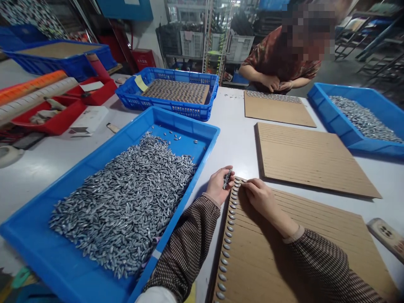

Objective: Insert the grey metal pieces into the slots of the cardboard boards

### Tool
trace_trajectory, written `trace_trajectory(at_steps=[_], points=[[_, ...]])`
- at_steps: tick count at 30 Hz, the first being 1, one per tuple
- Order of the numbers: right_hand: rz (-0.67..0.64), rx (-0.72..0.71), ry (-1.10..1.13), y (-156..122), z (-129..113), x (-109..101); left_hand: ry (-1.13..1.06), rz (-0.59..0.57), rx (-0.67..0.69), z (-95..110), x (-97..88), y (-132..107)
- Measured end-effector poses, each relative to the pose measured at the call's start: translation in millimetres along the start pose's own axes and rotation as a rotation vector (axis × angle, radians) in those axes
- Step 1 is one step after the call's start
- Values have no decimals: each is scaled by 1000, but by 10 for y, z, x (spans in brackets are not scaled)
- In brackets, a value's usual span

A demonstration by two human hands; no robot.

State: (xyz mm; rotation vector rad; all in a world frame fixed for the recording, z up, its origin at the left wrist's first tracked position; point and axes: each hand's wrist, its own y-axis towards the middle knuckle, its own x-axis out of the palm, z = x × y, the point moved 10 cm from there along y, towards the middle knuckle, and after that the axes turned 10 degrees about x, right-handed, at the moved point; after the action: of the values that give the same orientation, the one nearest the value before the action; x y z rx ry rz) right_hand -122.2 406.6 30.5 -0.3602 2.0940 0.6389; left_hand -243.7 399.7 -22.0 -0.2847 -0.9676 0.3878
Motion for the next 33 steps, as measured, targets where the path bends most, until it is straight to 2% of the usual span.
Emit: trace_trajectory(at_steps=[3, 5, 7, 10, 13, 16, 23, 27, 33], points=[[-1, 14, 30, 18, 22, -26, 46, -35, 4, -14, 4, -33], [-14, 74, 111, 49, 52, -79, 74, -67, -7, -45, 17, -62], [-56, 211, 300, 90, 124, -131, 99, -106, -30, -91, 47, -93], [-185, 432, 684, 120, 177, -96, 146, -181, -64, -161, 124, -143], [-269, 523, 901, 142, 138, -49, 190, -229, -75, -197, 180, -185], [-270, 567, 958, 154, 167, -44, 228, -246, -77, -204, 199, -216], [-346, 591, 997, 138, 190, -20, 298, -266, -76, -208, 218, -259], [-305, 509, 964, 136, 158, -89, 317, -256, -71, -216, 205, -267], [-236, 373, 783, 135, 71, -255, 356, -287, -109, -267, 232, -313]])
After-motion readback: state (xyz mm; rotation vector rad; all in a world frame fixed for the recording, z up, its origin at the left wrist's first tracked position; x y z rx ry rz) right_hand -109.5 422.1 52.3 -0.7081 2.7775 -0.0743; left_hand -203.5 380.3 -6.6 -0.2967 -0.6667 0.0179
